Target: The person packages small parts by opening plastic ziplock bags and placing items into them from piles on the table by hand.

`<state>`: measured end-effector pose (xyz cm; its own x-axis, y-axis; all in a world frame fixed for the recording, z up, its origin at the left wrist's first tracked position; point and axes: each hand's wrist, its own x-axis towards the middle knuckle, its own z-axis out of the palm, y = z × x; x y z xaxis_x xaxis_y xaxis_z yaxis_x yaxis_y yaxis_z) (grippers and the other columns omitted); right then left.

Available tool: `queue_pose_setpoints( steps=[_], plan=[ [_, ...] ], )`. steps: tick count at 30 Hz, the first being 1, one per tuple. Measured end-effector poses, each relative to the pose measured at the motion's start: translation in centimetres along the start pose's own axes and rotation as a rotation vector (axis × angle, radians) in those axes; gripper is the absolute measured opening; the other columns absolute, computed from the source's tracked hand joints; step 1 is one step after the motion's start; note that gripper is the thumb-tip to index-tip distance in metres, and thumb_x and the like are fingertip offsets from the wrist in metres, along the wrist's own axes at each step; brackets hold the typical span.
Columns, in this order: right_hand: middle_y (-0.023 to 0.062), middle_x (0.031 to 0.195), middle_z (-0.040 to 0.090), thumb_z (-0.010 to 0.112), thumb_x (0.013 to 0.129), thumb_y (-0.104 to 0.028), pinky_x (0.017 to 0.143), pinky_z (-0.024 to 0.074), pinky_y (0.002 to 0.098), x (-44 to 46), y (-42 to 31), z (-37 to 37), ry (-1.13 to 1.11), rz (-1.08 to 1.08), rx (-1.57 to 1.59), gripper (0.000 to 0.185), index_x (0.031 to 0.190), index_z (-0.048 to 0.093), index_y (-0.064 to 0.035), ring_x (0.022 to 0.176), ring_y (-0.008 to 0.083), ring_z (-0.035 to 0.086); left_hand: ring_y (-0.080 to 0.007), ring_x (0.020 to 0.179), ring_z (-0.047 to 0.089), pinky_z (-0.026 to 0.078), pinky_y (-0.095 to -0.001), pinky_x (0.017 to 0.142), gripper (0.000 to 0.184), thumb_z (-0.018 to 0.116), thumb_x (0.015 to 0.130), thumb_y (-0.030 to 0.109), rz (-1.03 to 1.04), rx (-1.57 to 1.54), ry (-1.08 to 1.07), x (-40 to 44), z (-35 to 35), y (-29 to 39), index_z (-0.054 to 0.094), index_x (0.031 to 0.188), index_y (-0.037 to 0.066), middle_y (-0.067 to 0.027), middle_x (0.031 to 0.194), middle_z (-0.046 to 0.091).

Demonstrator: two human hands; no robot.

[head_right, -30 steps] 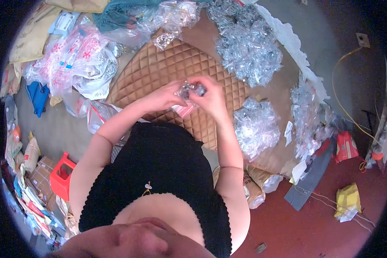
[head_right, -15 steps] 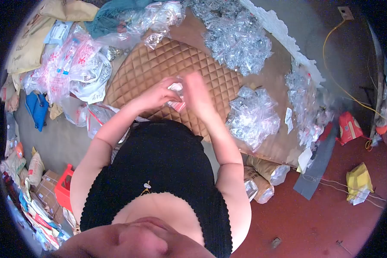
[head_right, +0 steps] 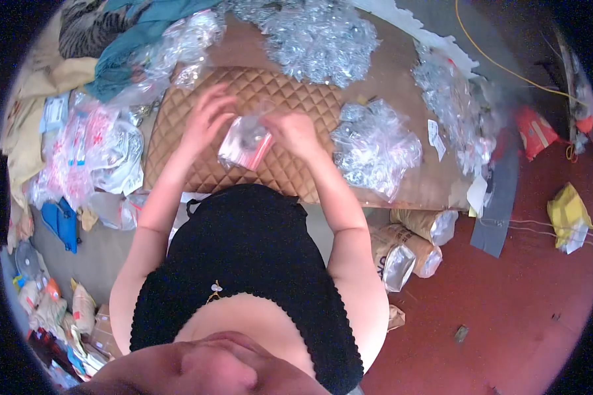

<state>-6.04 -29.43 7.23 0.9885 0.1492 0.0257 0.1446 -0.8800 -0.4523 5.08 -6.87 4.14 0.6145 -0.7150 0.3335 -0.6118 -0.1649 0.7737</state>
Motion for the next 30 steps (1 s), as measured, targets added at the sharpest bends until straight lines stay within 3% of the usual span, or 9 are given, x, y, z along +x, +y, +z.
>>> queue_pose_setpoints(
  steps=[2,4,6,10,12,15,19,25,30],
  plan=[
    [0.0116,0.088,0.073,0.069,0.086,-0.016,0.07,0.0544,0.0332,-1.2,2.1,-1.6,0.326,0.165,0.184,0.015,0.096,0.074,-0.0046,0.076,0.0253,0.07,-0.0322,0.127,0.049,0.039,-0.0438,0.108,0.051,0.075,0.077,0.014,-0.125,0.126,0.144,-1.1,0.7,-0.4,0.062,0.126,0.015,-0.0127,0.141,0.048],
    [0.0096,0.096,0.074,0.068,0.087,-0.011,0.075,0.0537,0.031,-3.8,5.2,-3.6,0.369,0.438,0.362,0.015,0.099,0.073,-0.0041,0.082,0.0198,0.071,-0.0318,0.125,0.048,0.043,-0.0423,0.103,0.071,0.077,0.072,0.013,-0.103,0.404,-0.24,-4.3,3.3,-2.7,0.05,0.138,0.015,-0.0119,0.14,0.045],
    [0.01,0.094,0.074,0.07,0.083,-0.015,0.076,0.0535,0.0336,-7.3,10.6,-3.1,0.445,0.569,0.245,0.018,0.1,0.074,-0.0097,0.085,0.0249,0.071,-0.0309,0.125,0.047,0.043,-0.0419,0.102,0.072,0.076,0.072,0.011,-0.114,0.355,-0.45,-7.3,4.4,-3.1,0.048,0.138,0.01,-0.0121,0.137,0.047],
    [0.0133,0.1,0.073,0.07,0.081,-0.012,0.084,0.0516,0.0377,-15.7,20.8,1.6,0.393,0.845,0.16,0.036,0.116,0.068,-0.008,0.09,0.0276,0.07,-0.0299,0.123,0.049,0.044,-0.0418,0.101,0.065,0.071,0.072,0.008,-0.092,0.374,-0.439,-11.1,6.9,-6.4,0.053,0.135,0.009,-0.0118,0.134,0.051],
    [0.0186,0.118,0.066,0.07,0.077,-0.011,0.096,0.0454,0.0426,-16.1,20.3,3.0,0.684,1.005,-0.221,0.057,0.132,0.056,-0.006,0.108,0.0329,0.063,-0.0295,0.12,0.052,0.044,-0.0423,0.099,0.052,0.065,0.073,0.006,-0.066,0.406,-0.434,-11.2,6.9,-6.8,0.061,0.124,0.011,-0.011,0.128,0.056],
    [0.0204,0.141,0.048,0.072,0.07,-0.009,0.106,0.0339,0.0554,-12.0,18.6,4.2,0.679,0.607,-0.446,0.072,0.138,0.049,-0.0062,0.131,0.0425,0.042,-0.0293,0.111,0.057,0.048,-0.0409,0.093,0.033,0.061,0.072,0.005,-0.02,0.376,-0.392,-10.9,7.0,-7.2,0.067,0.104,0.009,-0.009,0.117,0.061],
    [0.0112,0.142,0.048,0.062,0.083,-0.016,0.112,0.0283,0.0567,-5.2,18.5,8.1,0.369,0.618,-0.599,0.058,0.139,0.048,-0.0094,0.137,0.038,0.037,-0.029,0.098,0.06,0.052,-0.0396,0.081,0.012,0.062,0.074,0.007,-0.046,0.37,-0.487,-9.1,7.1,-7.0,0.06,0.086,0.007,-0.0079,0.099,0.06],
    [0.0012,0.152,0.039,0.048,0.094,-0.024,0.119,0.0116,0.0592,-7.1,20.2,10.7,0.107,0.809,-0.683,0.05,0.143,0.047,-0.0144,0.148,0.0285,0.021,-0.0314,0.096,0.061,0.052,-0.0418,0.08,0.022,0.065,0.083,0.012,-0.118,0.338,-0.658,-6.7,6.2,-5.1,0.064,0.104,0.007,-0.0096,0.102,0.061],
    [0.0005,0.15,0.042,0.05,0.093,-0.024,0.119,0.0148,0.0578,-12.0,22.3,9.8,0.148,0.66,-0.625,0.05,0.142,0.048,-0.0167,0.147,0.0257,0.024,-0.0315,0.096,0.061,0.052,-0.0423,0.082,0.038,0.063,0.085,0.011,-0.143,0.377,-0.62,-7.3,6.6,-5.4,0.061,0.122,0.009,-0.0113,0.105,0.061]
  ],
)
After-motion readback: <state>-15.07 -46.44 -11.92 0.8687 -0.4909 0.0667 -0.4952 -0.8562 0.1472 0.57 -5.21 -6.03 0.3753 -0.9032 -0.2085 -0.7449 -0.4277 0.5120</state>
